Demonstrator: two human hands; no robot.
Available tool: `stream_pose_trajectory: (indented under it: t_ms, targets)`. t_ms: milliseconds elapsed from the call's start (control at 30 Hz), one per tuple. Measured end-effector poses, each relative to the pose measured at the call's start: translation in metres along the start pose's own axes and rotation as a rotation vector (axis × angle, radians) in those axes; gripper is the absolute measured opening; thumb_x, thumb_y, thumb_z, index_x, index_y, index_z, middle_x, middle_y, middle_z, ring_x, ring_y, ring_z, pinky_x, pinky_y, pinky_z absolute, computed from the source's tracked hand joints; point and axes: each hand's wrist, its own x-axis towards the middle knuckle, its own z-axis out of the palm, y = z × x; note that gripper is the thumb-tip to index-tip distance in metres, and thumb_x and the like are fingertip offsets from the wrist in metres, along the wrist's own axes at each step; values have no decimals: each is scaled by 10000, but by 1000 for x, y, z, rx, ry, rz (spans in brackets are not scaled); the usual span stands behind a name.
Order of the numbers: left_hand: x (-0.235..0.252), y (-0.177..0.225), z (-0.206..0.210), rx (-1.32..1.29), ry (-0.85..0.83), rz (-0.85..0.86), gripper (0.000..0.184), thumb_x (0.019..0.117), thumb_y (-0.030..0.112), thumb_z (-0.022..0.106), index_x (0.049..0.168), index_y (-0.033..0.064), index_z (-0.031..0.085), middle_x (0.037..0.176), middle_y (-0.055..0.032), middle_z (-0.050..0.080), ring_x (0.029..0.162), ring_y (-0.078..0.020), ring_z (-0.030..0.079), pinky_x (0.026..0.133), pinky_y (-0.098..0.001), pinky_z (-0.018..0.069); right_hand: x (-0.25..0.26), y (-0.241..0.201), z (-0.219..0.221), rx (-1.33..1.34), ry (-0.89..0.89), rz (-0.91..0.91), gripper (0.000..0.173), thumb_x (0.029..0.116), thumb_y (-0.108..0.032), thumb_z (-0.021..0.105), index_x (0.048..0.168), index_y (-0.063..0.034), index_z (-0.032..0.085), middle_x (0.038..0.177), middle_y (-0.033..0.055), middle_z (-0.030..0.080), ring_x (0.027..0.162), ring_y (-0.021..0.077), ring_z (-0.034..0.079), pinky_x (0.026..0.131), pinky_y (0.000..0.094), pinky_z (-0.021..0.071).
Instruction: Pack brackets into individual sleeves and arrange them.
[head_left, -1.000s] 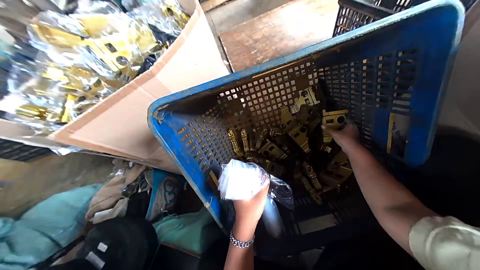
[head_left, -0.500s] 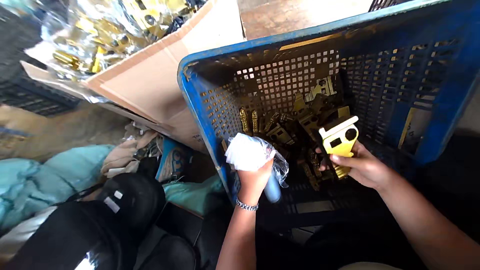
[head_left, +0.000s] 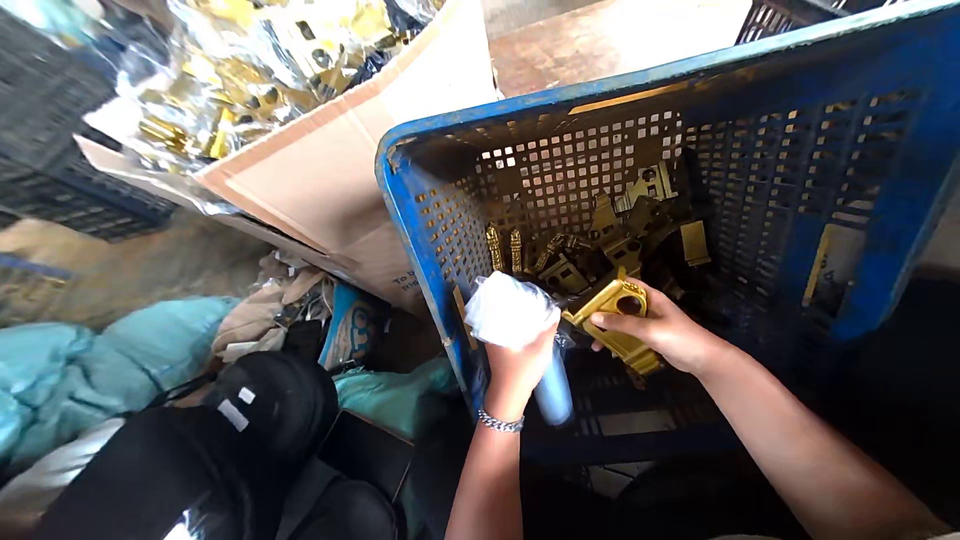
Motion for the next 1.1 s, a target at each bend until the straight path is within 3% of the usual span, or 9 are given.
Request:
stream_pose_trajectory:
  t_ms: [167, 267, 367, 500, 633, 767, 867, 967, 1100]
  targets:
    - [-1, 11, -6, -158, 25, -195, 592, 737, -19, 834, 1228, -125, 521, 1027, -89, 681, 949, -48, 669, 870, -217, 567, 3, -2, 7, -24, -111, 52, 523, 869, -113, 723, 1337, -33, 505, 996, 53, 710, 769, 157, 731, 692, 311, 645]
    - [-4, 23, -2, -312, 3, -320, 502, 780, -74, 778, 1210, -78, 520, 985, -71, 679, 910, -71, 677, 847, -237, 579, 13, 19, 23, -436, 110, -226, 482, 914, -191, 723, 1292, 64, 566, 1092, 119, 702, 934, 126, 703, 851, 285, 584]
    - [-3, 29, -7, -375, 15, -374, 351, 822, -120, 718, 1122, -51, 550, 882, -49, 711, 803, -76, 693, 771, -238, 588, 14, 22, 33, -997, -60, -237, 423, 931, -117, 683, 1285, 87, 570, 1279, 310, 613, 1032, 450, 684, 875, 584, 552]
    - [-9, 9, -5, -35, -109, -132, 566, 753, -6, 836, 1210, -160, 539, 1048, -123, 692, 977, -63, 673, 910, -223, 557, 34, 23, 33, -880, -70, -54, 664, 938, -192, 696, 1456, 78, 380, 1331, 292, 586, 1186, 417, 627, 1016, 552, 498]
    - [-3, -7, -1, 373, -5, 290, 632, 696, 258, 885, 1074, -191, 652, 1005, -273, 718, 980, -291, 714, 923, -425, 554, 40, 17, 28, -598, -34, -36, 968, 814, -94, 800, 1582, 48, 229, 1577, 278, 358, 1437, 324, 426, 1181, 399, 362]
    - [1, -4, -8, 117, 159, 260, 558, 726, 93, 870, 1103, -206, 587, 1009, -174, 696, 959, -72, 670, 916, -227, 545, 29, 18, 22, -519, 158, -376, 706, 839, -301, 789, 1453, -44, 552, 1383, 190, 603, 1281, 295, 565, 1071, 496, 452]
    - [-27, 13, -2, 345, -73, 402, 356, 757, 137, 784, 952, -147, 691, 895, -207, 728, 881, -203, 714, 858, -337, 557, 32, 19, 20, -643, 278, -583, 559, 833, -250, 744, 1356, -67, 662, 1217, 194, 657, 1131, 390, 592, 882, 676, 414]
    - [-31, 12, 4, 119, -244, 351, 423, 729, 112, 831, 1012, -156, 666, 938, -161, 736, 929, -91, 703, 898, -222, 550, 20, 4, 6, -827, 79, -418, 438, 836, -119, 754, 1259, -11, 715, 1185, 270, 675, 1125, 461, 619, 959, 639, 475]
    - [-1, 18, -16, -300, -69, -208, 498, 856, -3, 727, 1275, -126, 487, 978, -98, 690, 821, -103, 701, 777, -277, 611, 13, -50, -15, -1192, -589, 88, 221, 914, -41, 720, 1122, 29, 750, 1181, 286, 664, 1131, 449, 617, 1010, 597, 458]
